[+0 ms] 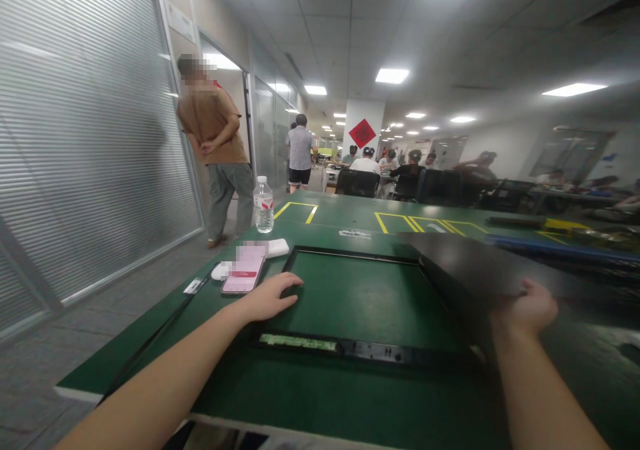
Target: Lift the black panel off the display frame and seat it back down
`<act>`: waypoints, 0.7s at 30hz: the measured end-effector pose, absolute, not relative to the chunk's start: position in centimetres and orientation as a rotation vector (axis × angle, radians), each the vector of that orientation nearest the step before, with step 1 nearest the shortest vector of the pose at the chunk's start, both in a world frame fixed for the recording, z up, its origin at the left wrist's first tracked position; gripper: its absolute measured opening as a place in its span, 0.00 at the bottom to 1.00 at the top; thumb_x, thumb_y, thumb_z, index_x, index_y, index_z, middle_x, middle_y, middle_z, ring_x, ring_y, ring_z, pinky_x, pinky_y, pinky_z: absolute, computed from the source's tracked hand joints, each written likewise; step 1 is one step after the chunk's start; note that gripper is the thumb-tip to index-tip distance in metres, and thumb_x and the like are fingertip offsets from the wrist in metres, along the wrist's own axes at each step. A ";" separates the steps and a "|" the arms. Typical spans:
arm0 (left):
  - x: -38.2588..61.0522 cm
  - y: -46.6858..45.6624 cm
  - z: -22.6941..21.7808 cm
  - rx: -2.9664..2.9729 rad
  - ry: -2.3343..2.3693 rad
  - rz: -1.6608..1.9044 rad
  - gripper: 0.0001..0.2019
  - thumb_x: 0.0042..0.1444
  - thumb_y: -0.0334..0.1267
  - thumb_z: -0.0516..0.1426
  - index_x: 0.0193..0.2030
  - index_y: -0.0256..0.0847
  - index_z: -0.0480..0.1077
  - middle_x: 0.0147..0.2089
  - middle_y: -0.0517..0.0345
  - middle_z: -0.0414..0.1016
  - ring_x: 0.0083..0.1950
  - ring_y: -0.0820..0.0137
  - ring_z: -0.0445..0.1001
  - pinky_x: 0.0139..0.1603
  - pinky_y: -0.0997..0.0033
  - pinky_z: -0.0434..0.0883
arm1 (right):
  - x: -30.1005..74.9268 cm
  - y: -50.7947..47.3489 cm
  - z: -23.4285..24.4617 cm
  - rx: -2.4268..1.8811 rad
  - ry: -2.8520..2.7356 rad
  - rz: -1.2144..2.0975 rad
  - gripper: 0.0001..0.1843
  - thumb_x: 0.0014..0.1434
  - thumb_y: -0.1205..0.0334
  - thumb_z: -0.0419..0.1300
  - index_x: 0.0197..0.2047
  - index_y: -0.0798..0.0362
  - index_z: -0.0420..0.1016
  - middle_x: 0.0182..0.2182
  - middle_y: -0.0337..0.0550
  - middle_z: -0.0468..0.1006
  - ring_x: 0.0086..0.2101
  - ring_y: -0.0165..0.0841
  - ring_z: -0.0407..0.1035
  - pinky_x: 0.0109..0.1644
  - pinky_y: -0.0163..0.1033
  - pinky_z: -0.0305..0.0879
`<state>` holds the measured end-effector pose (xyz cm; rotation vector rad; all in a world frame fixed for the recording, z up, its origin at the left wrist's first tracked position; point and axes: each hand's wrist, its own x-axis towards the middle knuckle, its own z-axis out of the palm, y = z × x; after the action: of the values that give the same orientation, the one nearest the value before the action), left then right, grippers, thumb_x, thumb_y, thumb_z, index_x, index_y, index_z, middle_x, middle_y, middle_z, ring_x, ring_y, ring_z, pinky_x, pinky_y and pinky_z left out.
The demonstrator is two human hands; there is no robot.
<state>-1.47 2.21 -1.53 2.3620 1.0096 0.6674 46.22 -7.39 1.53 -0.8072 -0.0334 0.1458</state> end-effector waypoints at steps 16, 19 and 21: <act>-1.6 2.7 -1.7 2.389 0.991 0.585 0.19 0.56 0.47 0.59 0.52 0.44 0.77 0.61 0.46 0.75 0.62 0.53 0.71 0.67 0.53 0.63 | 47.9 -6.5 -1.2 -1.172 0.051 0.278 0.16 0.44 0.68 0.56 0.40 0.49 0.68 0.42 0.43 0.76 0.38 0.38 0.75 0.31 0.42 0.76; -1.7 2.8 -1.9 2.366 0.977 0.609 0.19 0.55 0.48 0.59 0.51 0.45 0.78 0.60 0.47 0.75 0.62 0.53 0.71 0.67 0.53 0.62 | 48.8 -5.9 -2.1 -1.117 0.077 0.282 0.15 0.44 0.70 0.56 0.39 0.50 0.67 0.42 0.42 0.76 0.37 0.35 0.75 0.34 0.39 0.77; -1.7 2.9 -1.9 2.362 0.975 0.610 0.20 0.54 0.49 0.60 0.51 0.45 0.78 0.60 0.46 0.75 0.62 0.53 0.71 0.67 0.53 0.62 | 49.4 -5.6 -2.9 -1.126 0.102 0.301 0.15 0.45 0.71 0.56 0.38 0.50 0.67 0.42 0.42 0.76 0.37 0.35 0.75 0.34 0.40 0.77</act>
<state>-1.68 2.90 -1.91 2.3620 0.9747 0.6096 49.41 -5.56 -2.88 -1.1257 0.1016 0.3006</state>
